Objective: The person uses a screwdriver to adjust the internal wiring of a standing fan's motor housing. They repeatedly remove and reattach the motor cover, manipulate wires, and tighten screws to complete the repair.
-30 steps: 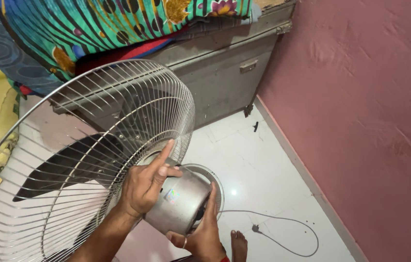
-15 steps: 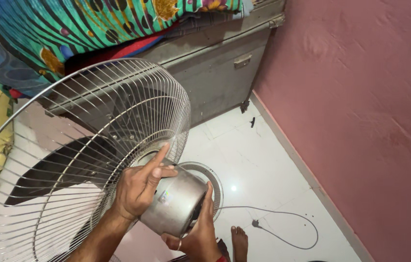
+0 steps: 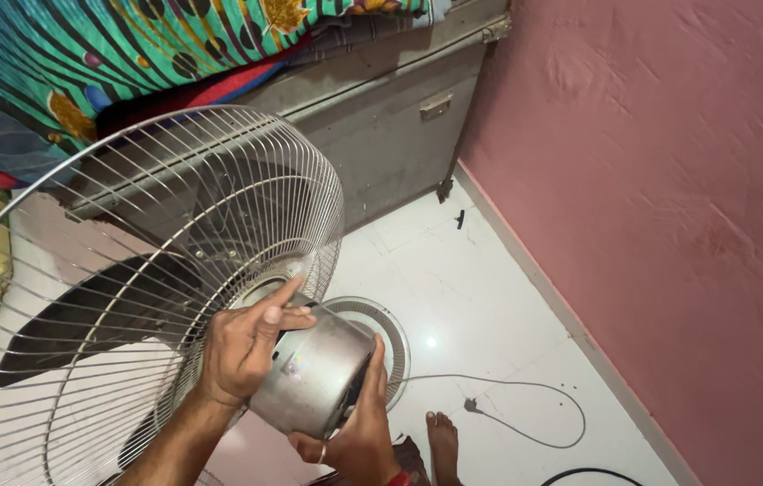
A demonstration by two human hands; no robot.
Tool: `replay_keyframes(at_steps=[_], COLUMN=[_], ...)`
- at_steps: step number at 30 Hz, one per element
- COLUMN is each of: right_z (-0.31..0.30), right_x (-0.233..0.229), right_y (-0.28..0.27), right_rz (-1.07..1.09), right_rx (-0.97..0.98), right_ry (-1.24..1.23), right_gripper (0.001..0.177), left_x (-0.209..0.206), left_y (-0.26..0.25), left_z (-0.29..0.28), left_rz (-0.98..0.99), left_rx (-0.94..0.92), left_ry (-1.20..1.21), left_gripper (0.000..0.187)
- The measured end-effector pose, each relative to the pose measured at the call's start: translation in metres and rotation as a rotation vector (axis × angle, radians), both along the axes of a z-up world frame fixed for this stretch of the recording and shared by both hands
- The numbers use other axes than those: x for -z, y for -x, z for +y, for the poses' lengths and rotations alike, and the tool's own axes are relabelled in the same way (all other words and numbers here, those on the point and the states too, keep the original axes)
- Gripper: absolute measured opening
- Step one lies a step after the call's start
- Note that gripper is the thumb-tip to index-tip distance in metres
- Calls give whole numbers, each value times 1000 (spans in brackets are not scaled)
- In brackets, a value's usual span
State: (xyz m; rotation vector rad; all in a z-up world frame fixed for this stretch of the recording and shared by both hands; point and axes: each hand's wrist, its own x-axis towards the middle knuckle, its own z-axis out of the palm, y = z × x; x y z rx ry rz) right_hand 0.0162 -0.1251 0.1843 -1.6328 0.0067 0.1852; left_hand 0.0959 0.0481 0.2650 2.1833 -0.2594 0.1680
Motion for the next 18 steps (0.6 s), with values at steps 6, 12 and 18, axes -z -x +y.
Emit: replay_keyframes(at_steps=[6, 12, 18], right_z=[-7, -20, -15], right_x=[3, 21, 18], right_y=[0, -12, -15], right_rz=[60, 49, 194], right_rx=[-22, -110, -91], right_ry=[-107, -84, -232], right_gripper=[161, 172, 176], left_x=[2, 1, -2], left_y=[0, -2, -2], left_z=[0, 3, 5], left_rz=[-15, -56, -109], left_rx=[15, 75, 109], left_ry=[22, 4, -16], left_gripper=[53, 56, 58])
